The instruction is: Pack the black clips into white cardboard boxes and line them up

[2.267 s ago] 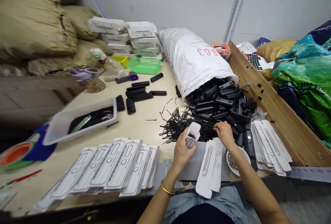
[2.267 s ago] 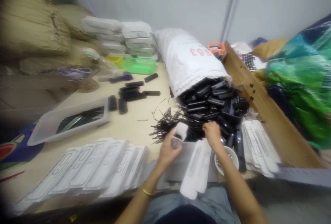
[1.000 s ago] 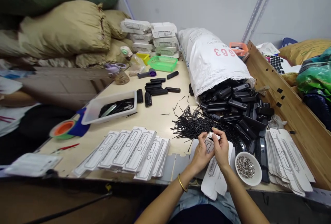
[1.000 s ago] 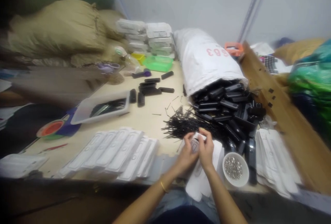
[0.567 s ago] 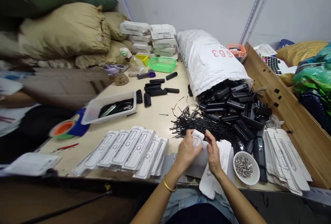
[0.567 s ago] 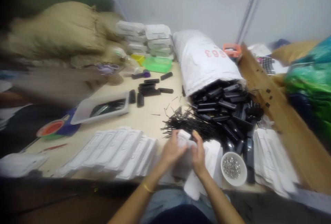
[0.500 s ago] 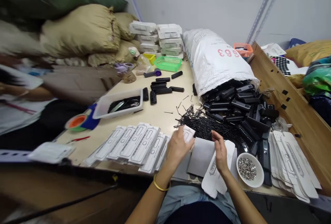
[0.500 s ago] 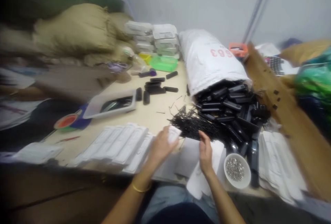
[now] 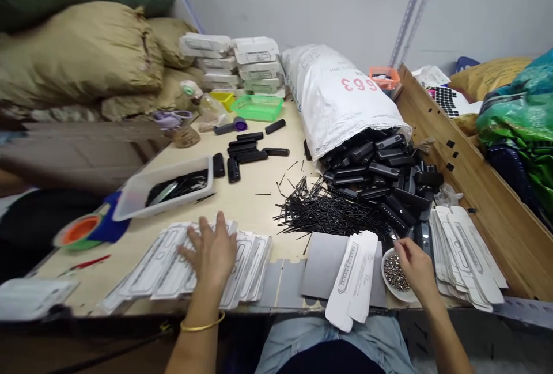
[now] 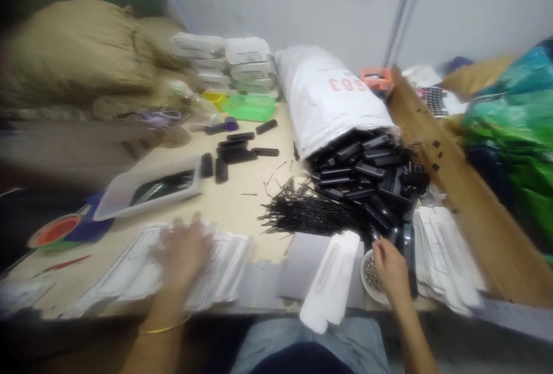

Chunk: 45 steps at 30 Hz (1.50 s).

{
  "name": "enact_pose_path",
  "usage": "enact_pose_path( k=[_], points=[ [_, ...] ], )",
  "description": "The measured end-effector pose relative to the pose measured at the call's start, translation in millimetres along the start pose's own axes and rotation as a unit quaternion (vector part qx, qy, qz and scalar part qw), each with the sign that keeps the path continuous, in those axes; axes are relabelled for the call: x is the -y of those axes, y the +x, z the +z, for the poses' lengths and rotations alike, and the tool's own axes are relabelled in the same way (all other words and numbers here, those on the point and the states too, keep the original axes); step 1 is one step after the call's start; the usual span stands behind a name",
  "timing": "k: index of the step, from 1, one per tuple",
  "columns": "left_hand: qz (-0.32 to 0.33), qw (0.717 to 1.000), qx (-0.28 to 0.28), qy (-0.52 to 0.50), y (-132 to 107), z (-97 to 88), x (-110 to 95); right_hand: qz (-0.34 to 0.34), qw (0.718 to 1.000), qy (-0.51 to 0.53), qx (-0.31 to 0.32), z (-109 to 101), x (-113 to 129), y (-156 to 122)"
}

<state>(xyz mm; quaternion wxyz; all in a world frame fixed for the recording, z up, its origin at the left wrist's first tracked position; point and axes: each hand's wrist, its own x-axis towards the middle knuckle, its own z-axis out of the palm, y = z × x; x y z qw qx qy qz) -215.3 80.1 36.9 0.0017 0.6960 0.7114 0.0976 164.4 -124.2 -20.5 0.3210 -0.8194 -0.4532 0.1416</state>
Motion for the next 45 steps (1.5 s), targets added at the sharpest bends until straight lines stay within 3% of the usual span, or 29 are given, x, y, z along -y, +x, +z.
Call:
enact_pose_path(
  k=[2, 3, 5, 6, 9, 11, 13, 16, 21, 23, 27, 30, 32, 33, 34, 37, 39, 41, 45],
  points=[
    [0.129, 0.988, -0.027, -0.084, 5.5, 19.1, -36.7, 0.04, 0.992, -0.094, 0.073, -2.5, -24.6, -9.5],
    [0.206, 0.968, -0.01, -0.141, 8.0, 32.3, -62.1, 0.047, 0.986, -0.123, 0.106, -0.4, -33.0, -13.6],
    [0.379, 0.904, 0.073, -0.183, 13.6, 61.9, -120.7, 0.045, 0.977, -0.15, 0.143, 7.0, -41.7, -19.7],
    [0.419, 0.885, 0.087, -0.183, 16.9, 76.3, -150.3, 0.039, 0.977, -0.151, 0.147, 10.7, -42.8, -21.5],
    [0.444, 0.875, 0.082, -0.172, 28.0, 109.8, -220.8, 0.027, 0.982, -0.13, 0.136, 16.8, -41.3, -23.6],
    [0.427, 0.887, 0.067, -0.16, 34.3, 121.8, -244.5, 0.022, 0.987, -0.096, 0.124, 16.6, -41.7, -23.9],
    [0.409, 0.898, 0.055, -0.149, 38.6, 127.5, -250.8, 0.027, 0.992, -0.053, 0.108, 15.1, -44.5, -24.2],
    [0.401, 0.903, 0.055, -0.143, 43.9, 130.0, -242.8, 0.053, 0.994, 0.02, 0.089, 12.0, -48.3, -23.7],
    [0.407, 0.891, 0.11, -0.167, 58.0, 128.4, -229.6, 0.069, 0.982, 0.165, 0.055, 5.8, -31.7, -15.5],
    [0.406, 0.883, 0.138, -0.191, 62.7, 125.1, -226.9, 0.076, 0.96, 0.268, 0.036, 5.8, -16.3, -10.0],
    [0.388, 0.865, 0.177, -0.266, 58.4, 111.3, -213.3, 0.101, 0.882, 0.461, 0.003, 13.2, 17.6, 1.3],
    [0.354, 0.855, 0.189, -0.328, 37.8, 95.9, -196.7, 0.11, 0.845, 0.524, 0.005, 23.8, 39.2, 8.1],
    [0.308, 0.837, 0.206, -0.402, 16.6, 84.3, -187.9, 0.106, 0.835, 0.54, 0.008, 32.6, 52.0, 11.4],
    [0.269, 0.811, 0.231, -0.465, 5.0, 78.3, -185.1, 0.099, 0.837, 0.538, 0.006, 37.1, 58.1, 12.5],
    [0.209, 0.76, 0.272, -0.553, -6.5, 72.3, -183.3, 0.089, 0.844, 0.529, -0.001, 41.5, 64.2, 13.2],
    [-0.01, 0.535, 0.377, -0.756, -34.7, 55.3, -182.0, 0.036, 0.885, 0.462, -0.052, 51.6, 81.6, 12.5],
    [-0.115, 0.438, 0.395, -0.8, -45.9, 46.6, -182.0, -0.018, 0.912, 0.399, -0.093, 54.7, 91.7, 9.8],
    [-0.178, 0.384, 0.401, -0.813, -51.6, 40.8, -181.4, -0.066, 0.929, 0.345, -0.114, 55.3, 99.8, 6.6],
    [-0.224, 0.336, 0.41, -0.818, -55.7, 35.6, -179.0, -0.109, 0.938, 0.303, -0.131, 53.9, 110.1, 3.0]
  ],
)
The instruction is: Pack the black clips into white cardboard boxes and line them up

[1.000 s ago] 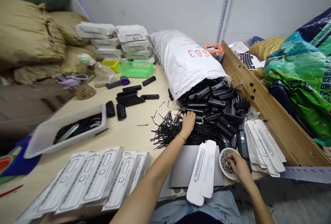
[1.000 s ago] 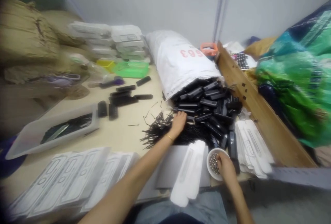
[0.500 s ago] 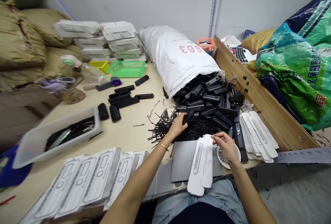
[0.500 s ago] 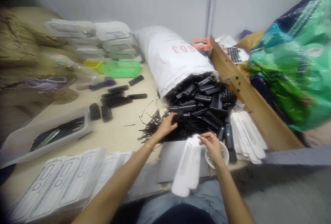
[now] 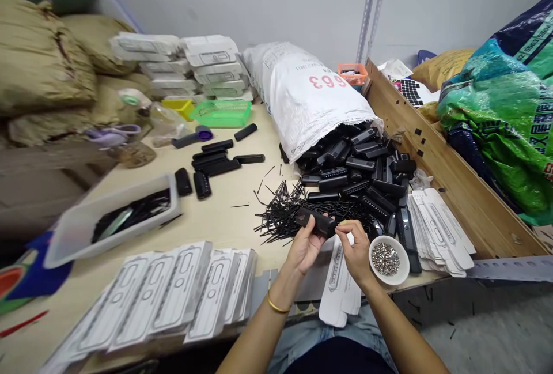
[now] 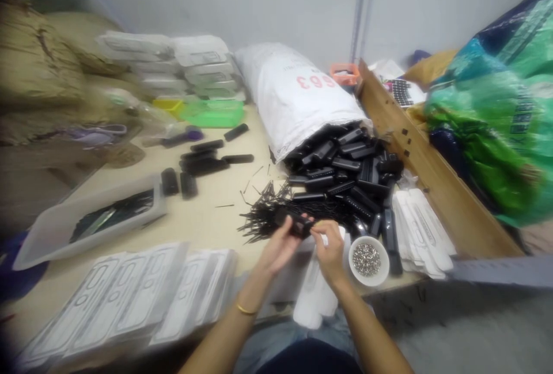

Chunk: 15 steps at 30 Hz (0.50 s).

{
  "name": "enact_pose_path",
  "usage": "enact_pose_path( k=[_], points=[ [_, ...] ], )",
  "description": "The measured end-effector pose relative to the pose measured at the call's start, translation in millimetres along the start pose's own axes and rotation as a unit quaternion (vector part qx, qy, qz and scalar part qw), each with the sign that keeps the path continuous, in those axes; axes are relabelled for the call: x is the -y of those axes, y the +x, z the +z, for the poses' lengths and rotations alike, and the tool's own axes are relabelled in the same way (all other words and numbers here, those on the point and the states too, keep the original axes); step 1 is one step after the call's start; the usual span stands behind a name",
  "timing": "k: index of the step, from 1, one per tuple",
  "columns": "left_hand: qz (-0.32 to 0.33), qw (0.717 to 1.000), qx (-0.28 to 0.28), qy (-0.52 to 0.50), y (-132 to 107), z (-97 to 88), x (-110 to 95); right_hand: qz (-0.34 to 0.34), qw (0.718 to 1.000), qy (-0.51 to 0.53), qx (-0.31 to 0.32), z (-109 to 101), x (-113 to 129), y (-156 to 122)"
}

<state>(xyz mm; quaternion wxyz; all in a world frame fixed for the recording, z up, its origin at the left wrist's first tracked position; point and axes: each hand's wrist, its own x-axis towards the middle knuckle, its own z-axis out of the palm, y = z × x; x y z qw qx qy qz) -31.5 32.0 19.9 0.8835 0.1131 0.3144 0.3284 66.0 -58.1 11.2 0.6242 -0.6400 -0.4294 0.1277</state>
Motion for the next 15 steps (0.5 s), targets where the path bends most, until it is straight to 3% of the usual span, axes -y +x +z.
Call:
enact_pose_path(
  k=[9, 15],
  points=[
    [-0.005, 1.0, -0.008, -0.028, -7.2, 1.6, 0.0, -0.031, 0.999, -0.031, 0.003, 0.3, 4.7, 1.3],
    [0.102, 0.993, 0.003, 0.052, -12.1, -0.5, 5.4, -0.073, 0.994, -0.075, 0.037, -2.0, -0.9, 0.6]
  ],
)
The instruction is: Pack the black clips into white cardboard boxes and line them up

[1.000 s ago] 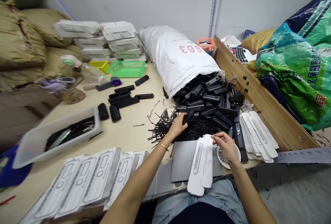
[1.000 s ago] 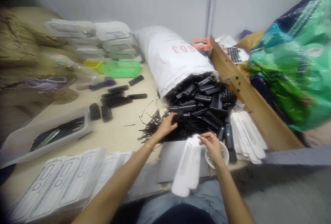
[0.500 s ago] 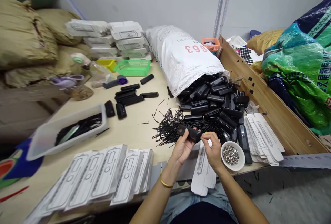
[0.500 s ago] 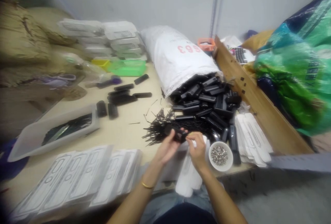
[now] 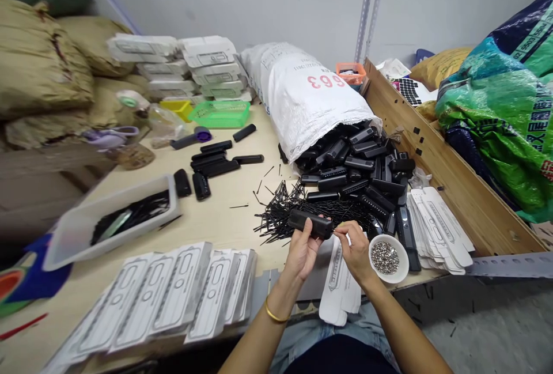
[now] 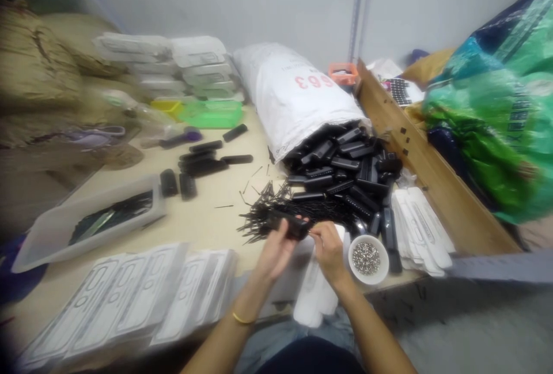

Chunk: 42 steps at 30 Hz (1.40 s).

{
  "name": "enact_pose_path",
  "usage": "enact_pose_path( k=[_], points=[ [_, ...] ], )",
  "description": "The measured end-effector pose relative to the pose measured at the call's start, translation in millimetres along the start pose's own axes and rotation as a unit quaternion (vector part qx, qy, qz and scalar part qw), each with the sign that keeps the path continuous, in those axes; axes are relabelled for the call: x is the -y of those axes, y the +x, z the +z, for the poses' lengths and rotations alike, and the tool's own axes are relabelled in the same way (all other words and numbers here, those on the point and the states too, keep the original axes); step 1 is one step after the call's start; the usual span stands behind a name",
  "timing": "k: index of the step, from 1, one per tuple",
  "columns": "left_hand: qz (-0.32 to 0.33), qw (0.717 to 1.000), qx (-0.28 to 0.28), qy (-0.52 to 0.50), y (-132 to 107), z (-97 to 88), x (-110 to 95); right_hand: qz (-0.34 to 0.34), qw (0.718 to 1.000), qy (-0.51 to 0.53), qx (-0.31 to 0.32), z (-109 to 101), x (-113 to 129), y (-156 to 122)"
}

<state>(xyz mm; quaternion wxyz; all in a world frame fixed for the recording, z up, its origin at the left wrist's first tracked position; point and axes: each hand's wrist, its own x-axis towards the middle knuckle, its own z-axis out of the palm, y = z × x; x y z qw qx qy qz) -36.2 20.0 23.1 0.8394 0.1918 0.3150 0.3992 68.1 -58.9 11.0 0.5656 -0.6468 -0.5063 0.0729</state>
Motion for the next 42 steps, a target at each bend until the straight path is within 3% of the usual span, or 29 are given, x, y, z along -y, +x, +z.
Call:
enact_pose_path(
  k=[11, 17, 23, 28, 35, 39, 42],
  points=[
    [0.075, 0.995, -0.025, 0.053, -12.2, 1.8, -0.4, -0.017, 1.0, -0.008, 0.006, 8.4, -1.6, -6.7],
    [0.029, 0.999, -0.027, 0.01, -9.8, -7.4, -3.8, 0.095, 0.993, 0.076, -0.01, 21.8, -2.8, -20.0],
    [0.035, 0.999, -0.018, 0.01, -11.7, -7.1, -13.4, 0.143, 0.985, 0.091, 0.039, 6.5, -7.6, -21.6],
    [0.046, 0.999, -0.016, 0.02, -16.7, -2.8, -14.1, 0.087, 0.992, 0.069, 0.066, -4.9, 3.3, -10.8],
    [0.038, 0.999, -0.017, 0.025, -22.8, -2.7, -9.3, -0.011, 0.996, 0.011, 0.089, -4.5, 14.0, -4.0],
    [0.047, 0.998, -0.043, -0.002, -20.5, -1.5, 1.4, 0.0, 0.998, -0.013, 0.059, 3.1, 15.7, -9.0],
    [0.046, 0.998, -0.045, 0.006, -25.1, 1.3, -7.0, 0.048, 0.996, 0.015, 0.073, 3.9, 13.3, -12.3]
  ],
)
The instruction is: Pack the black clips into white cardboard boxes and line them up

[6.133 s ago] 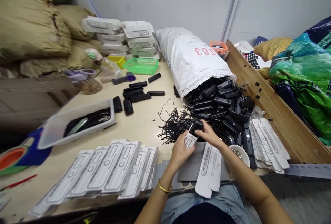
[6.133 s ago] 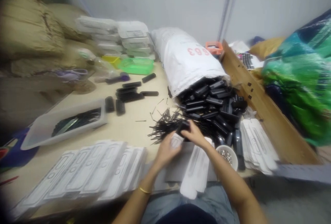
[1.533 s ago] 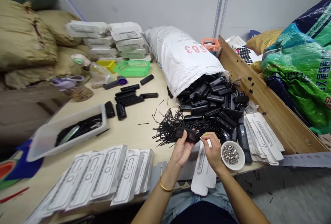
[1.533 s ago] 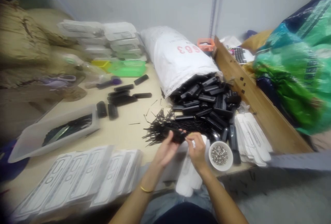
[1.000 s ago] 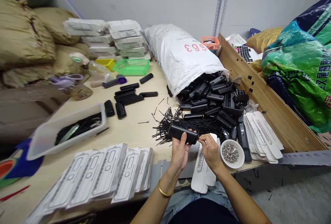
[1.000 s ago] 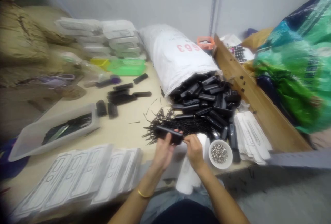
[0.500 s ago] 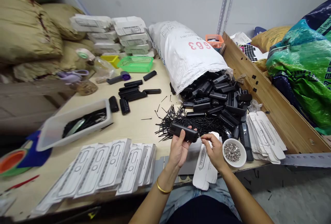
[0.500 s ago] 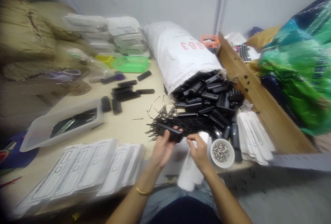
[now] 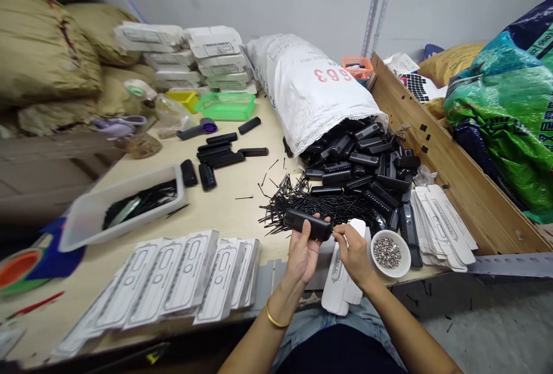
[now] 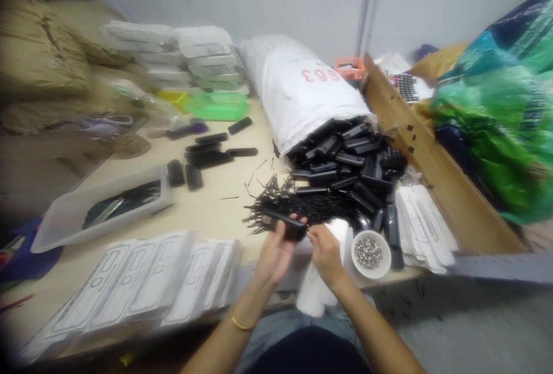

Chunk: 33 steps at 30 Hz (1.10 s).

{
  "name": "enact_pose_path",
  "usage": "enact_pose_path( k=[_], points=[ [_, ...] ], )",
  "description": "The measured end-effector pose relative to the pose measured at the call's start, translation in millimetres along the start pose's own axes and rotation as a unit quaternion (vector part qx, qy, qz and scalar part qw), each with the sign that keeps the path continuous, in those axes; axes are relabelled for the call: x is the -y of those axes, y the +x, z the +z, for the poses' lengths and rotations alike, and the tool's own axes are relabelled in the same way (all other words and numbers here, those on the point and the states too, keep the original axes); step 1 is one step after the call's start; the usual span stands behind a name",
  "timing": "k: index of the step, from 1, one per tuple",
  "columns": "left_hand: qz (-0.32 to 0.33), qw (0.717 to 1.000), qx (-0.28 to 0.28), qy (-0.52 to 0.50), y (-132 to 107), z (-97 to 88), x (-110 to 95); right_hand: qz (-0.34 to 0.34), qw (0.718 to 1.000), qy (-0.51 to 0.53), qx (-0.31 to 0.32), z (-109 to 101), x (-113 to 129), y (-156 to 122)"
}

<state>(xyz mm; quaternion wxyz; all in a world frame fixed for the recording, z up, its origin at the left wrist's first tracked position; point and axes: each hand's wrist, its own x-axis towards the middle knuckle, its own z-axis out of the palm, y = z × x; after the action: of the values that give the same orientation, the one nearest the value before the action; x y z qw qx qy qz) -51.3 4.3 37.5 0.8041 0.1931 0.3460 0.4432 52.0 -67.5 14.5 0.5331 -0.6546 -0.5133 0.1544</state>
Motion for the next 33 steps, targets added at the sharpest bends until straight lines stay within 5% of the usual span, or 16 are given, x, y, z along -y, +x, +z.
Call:
enact_pose_path(
  k=[5, 7, 9, 14, 18, 21, 24, 27, 30, 33],
  points=[
    [0.129, 0.979, 0.087, 0.13, -13.4, -19.3, -24.5, 0.078, 0.996, 0.035, 0.004, -21.1, -18.3, -1.5],
    [0.129, 0.954, 0.093, 0.254, -9.2, -32.2, -16.3, 0.097, 0.995, -0.006, -0.036, -32.5, -30.3, -0.7],
    [0.101, 0.947, 0.092, 0.291, 2.5, -40.7, -1.3, 0.085, 0.993, -0.079, -0.012, -42.2, -42.5, 1.0],
    [0.015, 0.984, 0.071, 0.164, 32.9, -36.8, 7.7, 0.045, 0.939, -0.297, 0.169, -52.0, -64.9, 4.4],
    [-0.012, 0.99, 0.073, 0.119, 35.9, -29.9, -6.3, 0.046, 0.9, -0.376, 0.213, -48.2, -73.5, 4.4],
    [-0.021, 0.991, 0.071, 0.111, 33.5, -27.7, -9.0, 0.065, 0.901, -0.371, 0.214, -46.6, -73.8, 7.5],
    [-0.043, 0.991, 0.078, 0.104, 33.2, -26.1, -10.2, 0.09, 0.949, -0.254, 0.166, -45.2, -67.9, 18.2],
    [-0.134, 0.983, 0.116, 0.043, 33.3, -22.2, -12.4, 0.141, 0.985, 0.006, 0.096, -36.2, -55.5, 36.9],
    [-0.262, 0.946, 0.18, -0.07, 31.0, -14.3, -10.0, 0.223, 0.928, 0.288, 0.082, -16.8, -38.6, 56.1],
    [-0.3, 0.92, 0.229, -0.106, 28.6, -9.5, -2.7, 0.267, 0.846, 0.441, 0.136, 5.5, -22.5, 65.3]
  ],
)
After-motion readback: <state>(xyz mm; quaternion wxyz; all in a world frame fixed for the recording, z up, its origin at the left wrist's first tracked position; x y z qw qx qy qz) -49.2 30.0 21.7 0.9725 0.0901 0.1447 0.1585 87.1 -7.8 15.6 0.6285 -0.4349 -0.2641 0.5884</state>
